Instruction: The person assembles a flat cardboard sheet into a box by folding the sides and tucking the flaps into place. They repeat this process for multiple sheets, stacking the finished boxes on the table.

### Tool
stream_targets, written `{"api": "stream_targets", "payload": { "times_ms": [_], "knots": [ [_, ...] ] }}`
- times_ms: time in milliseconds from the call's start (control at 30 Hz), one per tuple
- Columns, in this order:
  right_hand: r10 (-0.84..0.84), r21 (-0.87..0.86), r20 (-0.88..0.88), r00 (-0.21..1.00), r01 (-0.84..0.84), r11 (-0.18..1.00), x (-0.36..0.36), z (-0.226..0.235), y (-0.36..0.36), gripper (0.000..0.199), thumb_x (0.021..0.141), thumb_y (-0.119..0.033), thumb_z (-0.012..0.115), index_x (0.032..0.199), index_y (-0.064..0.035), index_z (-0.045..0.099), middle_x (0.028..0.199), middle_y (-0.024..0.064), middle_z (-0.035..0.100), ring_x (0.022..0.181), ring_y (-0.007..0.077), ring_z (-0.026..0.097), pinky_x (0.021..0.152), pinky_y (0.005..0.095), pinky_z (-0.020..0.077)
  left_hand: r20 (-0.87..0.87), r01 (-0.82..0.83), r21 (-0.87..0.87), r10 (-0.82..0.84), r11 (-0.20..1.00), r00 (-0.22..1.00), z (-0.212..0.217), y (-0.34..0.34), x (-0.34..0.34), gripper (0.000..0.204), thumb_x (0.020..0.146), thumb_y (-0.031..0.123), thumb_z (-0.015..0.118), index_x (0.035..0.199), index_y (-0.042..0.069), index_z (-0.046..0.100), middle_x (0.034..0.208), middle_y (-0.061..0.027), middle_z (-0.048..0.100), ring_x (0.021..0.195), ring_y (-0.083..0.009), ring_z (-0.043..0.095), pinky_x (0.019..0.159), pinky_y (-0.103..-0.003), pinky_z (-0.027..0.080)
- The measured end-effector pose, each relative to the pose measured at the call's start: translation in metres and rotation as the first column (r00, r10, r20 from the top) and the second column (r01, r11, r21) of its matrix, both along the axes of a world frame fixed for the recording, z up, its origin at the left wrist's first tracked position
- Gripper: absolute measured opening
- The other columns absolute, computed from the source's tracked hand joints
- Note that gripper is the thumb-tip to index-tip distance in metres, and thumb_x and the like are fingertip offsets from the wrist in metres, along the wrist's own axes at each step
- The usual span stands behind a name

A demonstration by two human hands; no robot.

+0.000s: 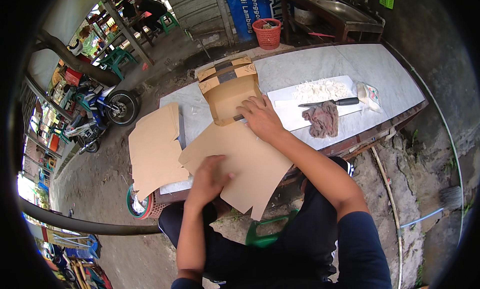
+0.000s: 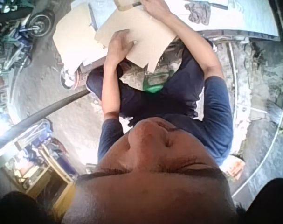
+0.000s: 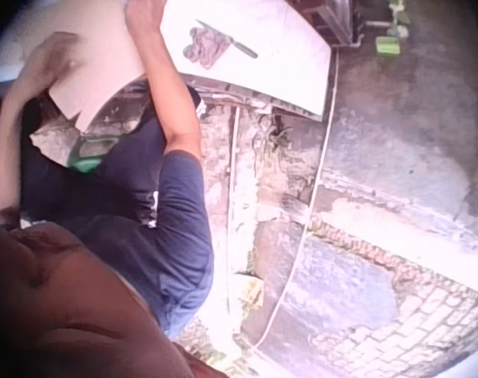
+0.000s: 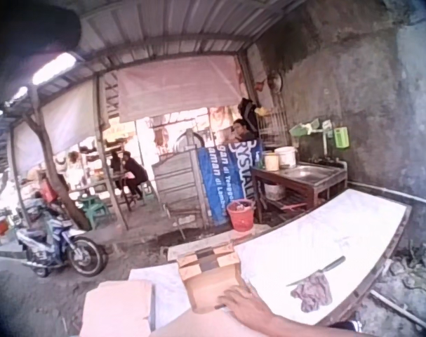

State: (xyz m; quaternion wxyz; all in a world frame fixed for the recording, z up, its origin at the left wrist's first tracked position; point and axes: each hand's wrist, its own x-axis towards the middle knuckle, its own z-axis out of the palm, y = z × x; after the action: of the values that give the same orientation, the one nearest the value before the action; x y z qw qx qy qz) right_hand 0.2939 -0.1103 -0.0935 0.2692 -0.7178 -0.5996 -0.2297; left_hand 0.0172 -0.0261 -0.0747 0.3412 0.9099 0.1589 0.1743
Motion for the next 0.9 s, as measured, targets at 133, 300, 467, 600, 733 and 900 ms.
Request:
{"api": "stream_targets", "payload": {
  "times_ms": [133, 300, 467, 600, 733, 900],
  "knots": [
    [-0.012, -0.175, 0.012, 1.0, 0.014, 0.984, 0.022, -0.016, 0.016, 0.023, 0.091, -0.012, 0.061, 0.111, -0.0114, 0.073, 0.109, 0.0043, 0.073, 0.11, 0.0221, 0.067, 0.114, 0.045, 0.0401, -0.218, 0.134, 0.061, -0.118, 0.989, 0.969, -0.006, -0.053, 0.015, 0.115, 0.072, 0.046, 0.094, 0.162, 0.009, 0.034, 0.167, -0.0304, 0.025, 0.159, -0.0466, 0.019, 0.124, -0.067, 0.021],
    [0.036, 0.077, 0.032, 0.999, -0.039, 0.996, 0.038, -0.017, 0.026, 0.02, 0.089, -0.007, 0.059, 0.101, -0.0128, 0.074, 0.099, 0.0017, 0.074, 0.101, 0.0198, 0.068, 0.102, 0.0372, 0.0459, -0.472, 0.29, 0.127, -0.199, 0.949, 0.859, -0.018, -0.102, 0.033, 0.125, 0.071, 0.051, 0.091, 0.168, 0.012, 0.023, 0.172, -0.0314, 0.007, 0.162, -0.0479, 0.003, 0.124, -0.073, 0.006],
    [0.031, 0.185, 0.064, 0.997, -0.043, 0.982, 0.066, -0.002, 0.023, 0.019, 0.088, -0.008, 0.059, 0.096, -0.0125, 0.075, 0.097, 0.0019, 0.074, 0.102, 0.0211, 0.068, 0.099, 0.0361, 0.0468, -0.399, 0.366, 0.219, -0.26, 0.904, 0.879, -0.03, -0.102, 0.035, 0.106, 0.075, 0.02, 0.084, 0.166, 0.013, 0.031, 0.174, -0.0268, 0.009, 0.163, -0.0429, 0.007, 0.126, -0.07, 0.007],
    [-0.118, 0.244, 0.013, 0.993, 0.111, 0.964, 0.105, 0.002, 0.002, 0.019, 0.088, -0.01, 0.06, 0.095, -0.0119, 0.077, 0.098, 0.0027, 0.077, 0.102, 0.0211, 0.069, 0.101, 0.0376, 0.0465, -0.374, 0.503, 0.164, -0.418, 0.849, 0.828, -0.018, -0.073, 0.038, 0.091, 0.074, 0.003, 0.073, 0.16, 0.016, 0.044, 0.173, -0.0154, 0.026, 0.162, -0.0334, 0.02, 0.129, -0.064, 0.01],
    [-0.299, 0.221, -0.063, 0.952, 0.306, 0.926, 0.139, -0.007, -0.015, 0.014, 0.086, -0.011, 0.067, 0.091, -0.0146, 0.08, 0.094, 0.0016, 0.079, 0.103, 0.0195, 0.069, 0.108, 0.0379, 0.045, -0.36, 0.411, 0.24, -0.313, 0.88, 0.879, -0.014, -0.054, 0.031, 0.081, 0.074, 0.0, 0.073, 0.151, 0.017, 0.054, 0.167, -0.0115, 0.04, 0.158, -0.0316, 0.031, 0.13, -0.062, 0.015],
    [-0.402, 0.141, -0.122, 0.907, 0.417, 0.898, 0.151, -0.012, -0.024, 0.012, 0.085, -0.011, 0.076, 0.093, -0.0165, 0.082, 0.094, 0.0007, 0.079, 0.105, 0.0189, 0.069, 0.115, 0.0401, 0.0421, -0.316, 0.269, 0.19, -0.201, 0.944, 0.927, -0.013, -0.048, 0.026, 0.058, 0.086, 0.008, 0.073, 0.142, 0.016, 0.06, 0.164, -0.0114, 0.043, 0.156, -0.0325, 0.035, 0.129, -0.058, 0.022]
  ]
}}
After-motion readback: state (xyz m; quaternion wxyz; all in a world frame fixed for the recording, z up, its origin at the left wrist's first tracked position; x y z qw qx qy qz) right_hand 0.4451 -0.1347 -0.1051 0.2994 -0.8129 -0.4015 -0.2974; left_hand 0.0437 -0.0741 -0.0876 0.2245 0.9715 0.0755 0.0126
